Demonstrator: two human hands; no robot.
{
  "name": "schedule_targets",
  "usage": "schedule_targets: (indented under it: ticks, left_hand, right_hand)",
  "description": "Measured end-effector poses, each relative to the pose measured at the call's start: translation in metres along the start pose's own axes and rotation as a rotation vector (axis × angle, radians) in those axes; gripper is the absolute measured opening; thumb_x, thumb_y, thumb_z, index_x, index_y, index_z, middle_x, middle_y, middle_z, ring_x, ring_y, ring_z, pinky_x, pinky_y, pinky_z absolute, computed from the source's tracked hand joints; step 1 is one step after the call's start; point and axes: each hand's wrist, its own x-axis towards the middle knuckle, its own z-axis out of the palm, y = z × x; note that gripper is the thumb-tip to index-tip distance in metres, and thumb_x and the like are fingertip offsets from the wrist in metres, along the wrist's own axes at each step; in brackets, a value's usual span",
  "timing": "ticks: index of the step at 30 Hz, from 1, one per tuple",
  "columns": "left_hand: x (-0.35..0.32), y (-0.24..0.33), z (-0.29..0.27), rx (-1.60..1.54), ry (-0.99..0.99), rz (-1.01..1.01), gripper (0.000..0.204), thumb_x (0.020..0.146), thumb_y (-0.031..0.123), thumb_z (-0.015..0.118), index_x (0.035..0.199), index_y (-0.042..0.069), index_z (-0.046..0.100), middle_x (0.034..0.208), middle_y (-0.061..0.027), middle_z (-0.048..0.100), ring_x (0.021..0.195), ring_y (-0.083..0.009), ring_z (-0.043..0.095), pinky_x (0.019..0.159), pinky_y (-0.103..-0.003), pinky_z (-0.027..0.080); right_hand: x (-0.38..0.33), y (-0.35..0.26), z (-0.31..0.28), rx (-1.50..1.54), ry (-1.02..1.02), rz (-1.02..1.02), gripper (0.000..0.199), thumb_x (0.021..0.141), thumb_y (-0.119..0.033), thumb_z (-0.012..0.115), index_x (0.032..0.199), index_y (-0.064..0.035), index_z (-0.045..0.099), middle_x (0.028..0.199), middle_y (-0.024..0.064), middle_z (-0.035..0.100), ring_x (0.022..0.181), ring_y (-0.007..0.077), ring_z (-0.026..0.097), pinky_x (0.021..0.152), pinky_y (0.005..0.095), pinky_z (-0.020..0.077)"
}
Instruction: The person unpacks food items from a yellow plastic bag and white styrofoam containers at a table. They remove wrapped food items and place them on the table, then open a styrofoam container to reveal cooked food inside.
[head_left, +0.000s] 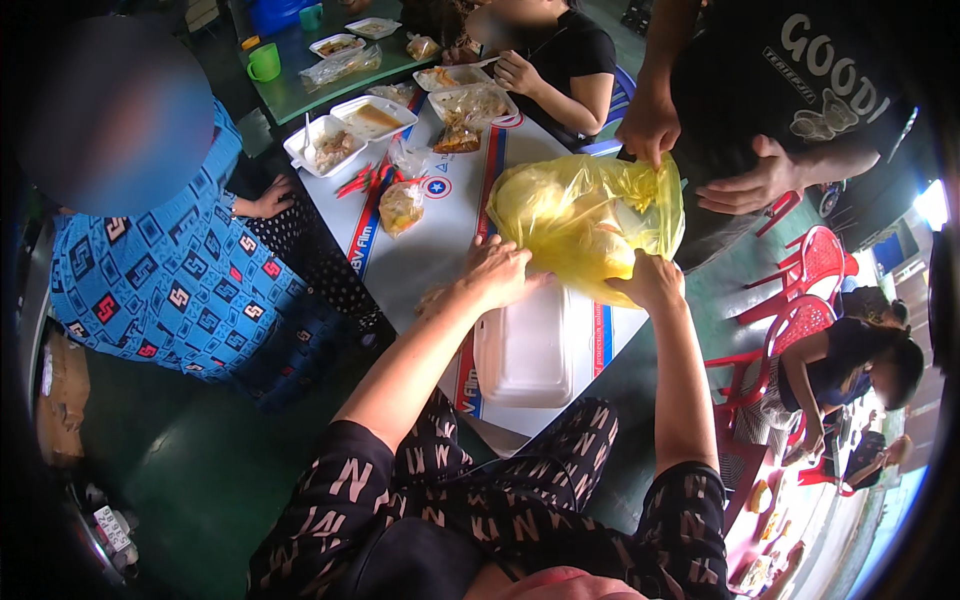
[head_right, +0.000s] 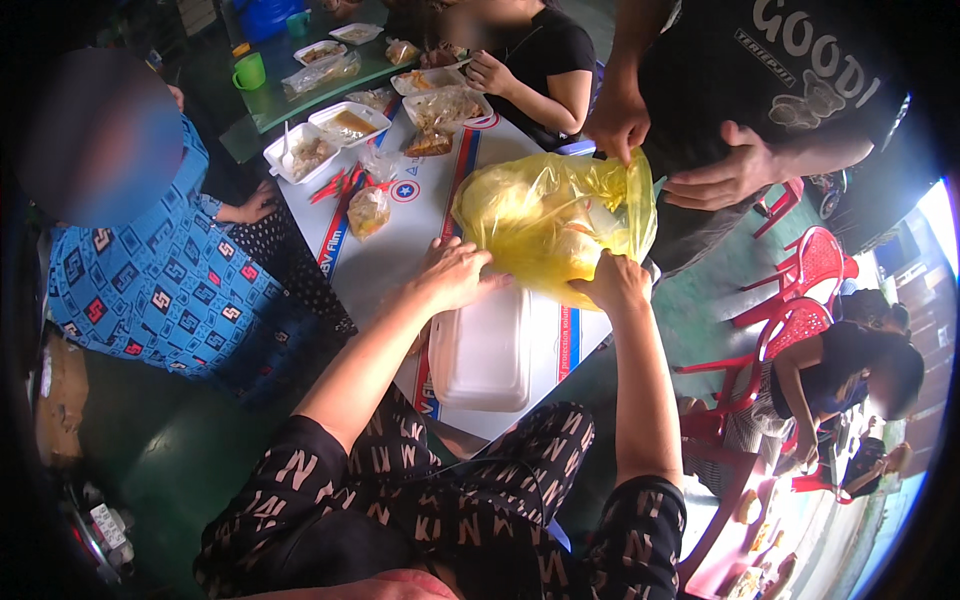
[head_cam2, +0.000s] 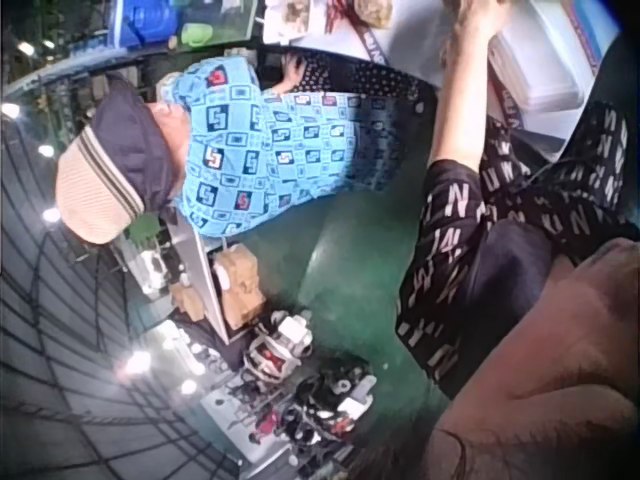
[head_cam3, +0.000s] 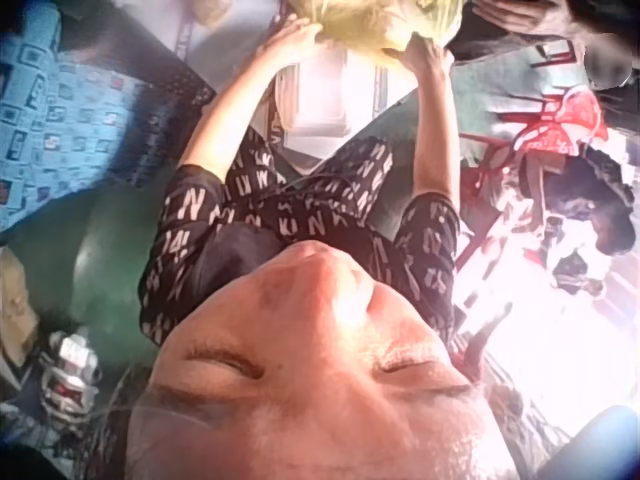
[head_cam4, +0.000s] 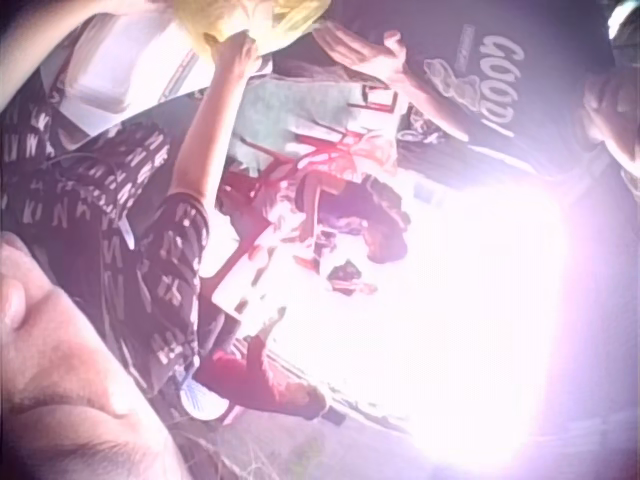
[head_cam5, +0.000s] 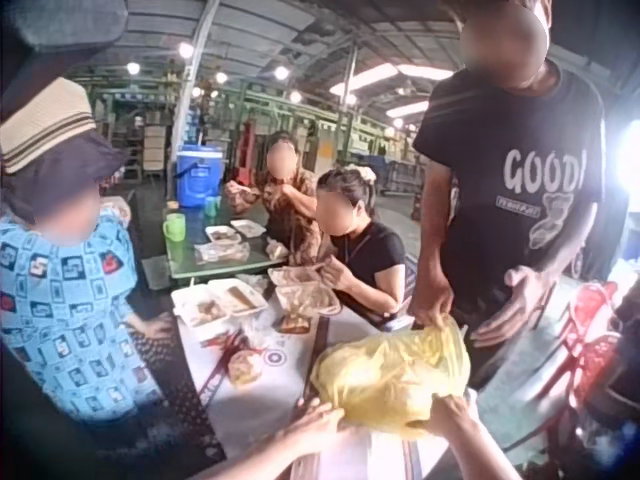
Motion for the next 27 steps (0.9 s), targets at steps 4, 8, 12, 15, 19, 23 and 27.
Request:
schedule_targets:
  ticks: [4,8,12,15,19,23,27]
  left_hand:
    - [-0.001,0.002,0.001,0.065,-0.003,-0.048,0.063,0.085,0.060,0.047,0.114,0.005,0.060,0.118,-0.0182,0.055,0.115,-0.0337,0.046,0.102,-0.050,0.030]
    - [0.004,0.000,0.007,-0.030,0.294,0.158,0.053,0.084,0.045,0.057,0.123,0.009,0.053,0.126,-0.0167,0.048,0.121,-0.0328,0.040,0.104,-0.049,0.029]
    - [0.019,0.002,0.010,-0.046,0.287,0.437,0.054,0.083,0.030,0.061,0.131,0.015,0.045,0.131,-0.0087,0.046,0.123,-0.0298,0.036,0.106,-0.046,0.029]
    - [0.019,0.001,0.009,0.017,0.106,0.321,0.038,0.086,0.037,0.056,0.115,0.012,0.060,0.114,-0.0084,0.060,0.113,-0.0260,0.046,0.100,-0.044,0.033]
    - [0.018,-0.009,0.010,-0.002,0.056,0.203,0.044,0.089,0.046,0.049,0.083,0.008,0.070,0.094,-0.0130,0.065,0.101,-0.0295,0.053,0.093,-0.045,0.035]
    - [0.016,-0.009,0.007,0.020,-0.032,0.088,0.058,0.090,0.054,0.041,0.080,0.005,0.070,0.094,-0.0149,0.064,0.104,-0.0327,0.051,0.095,-0.051,0.033]
    - [0.014,-0.006,0.004,0.013,-0.040,0.018,0.067,0.090,0.059,0.034,0.081,0.003,0.070,0.096,-0.0162,0.064,0.108,-0.0337,0.049,0.095,-0.057,0.030]
  right_hand:
    - [0.017,0.000,0.017,0.070,-0.053,0.121,0.063,0.083,-0.060,0.050,0.100,-0.0010,0.066,0.101,0.0172,0.065,0.096,0.0309,0.062,0.080,0.0429,0.0457]
    - [0.018,0.003,0.024,0.040,-0.096,0.104,0.058,0.078,-0.055,0.059,0.098,-0.0011,0.066,0.097,0.0159,0.067,0.093,0.0299,0.064,0.078,0.0412,0.0461]
    - [0.011,0.003,0.042,0.047,-0.066,0.054,0.053,0.073,-0.048,0.066,0.100,-0.0024,0.064,0.096,0.0139,0.067,0.090,0.0281,0.065,0.078,0.0411,0.0487]
    - [-0.004,-0.005,0.036,0.100,-0.017,0.111,0.068,0.067,-0.055,0.069,0.111,-0.0041,0.058,0.095,0.0153,0.067,0.091,0.0286,0.065,0.078,0.0403,0.0500]
    - [-0.009,-0.006,0.037,0.227,0.088,0.159,0.072,0.067,-0.061,0.067,0.113,-0.0063,0.058,0.094,0.0169,0.067,0.089,0.0305,0.065,0.077,0.0404,0.0504]
    - [0.004,-0.008,0.038,0.328,0.130,0.206,0.064,0.073,-0.060,0.062,0.101,-0.0028,0.064,0.092,0.0170,0.067,0.087,0.0303,0.065,0.075,0.0401,0.0499]
    - [0.035,0.014,0.044,0.384,-0.017,0.192,0.064,0.071,-0.058,0.066,0.098,-0.0002,0.065,0.090,0.0142,0.067,0.087,0.0283,0.065,0.077,0.0376,0.0496]
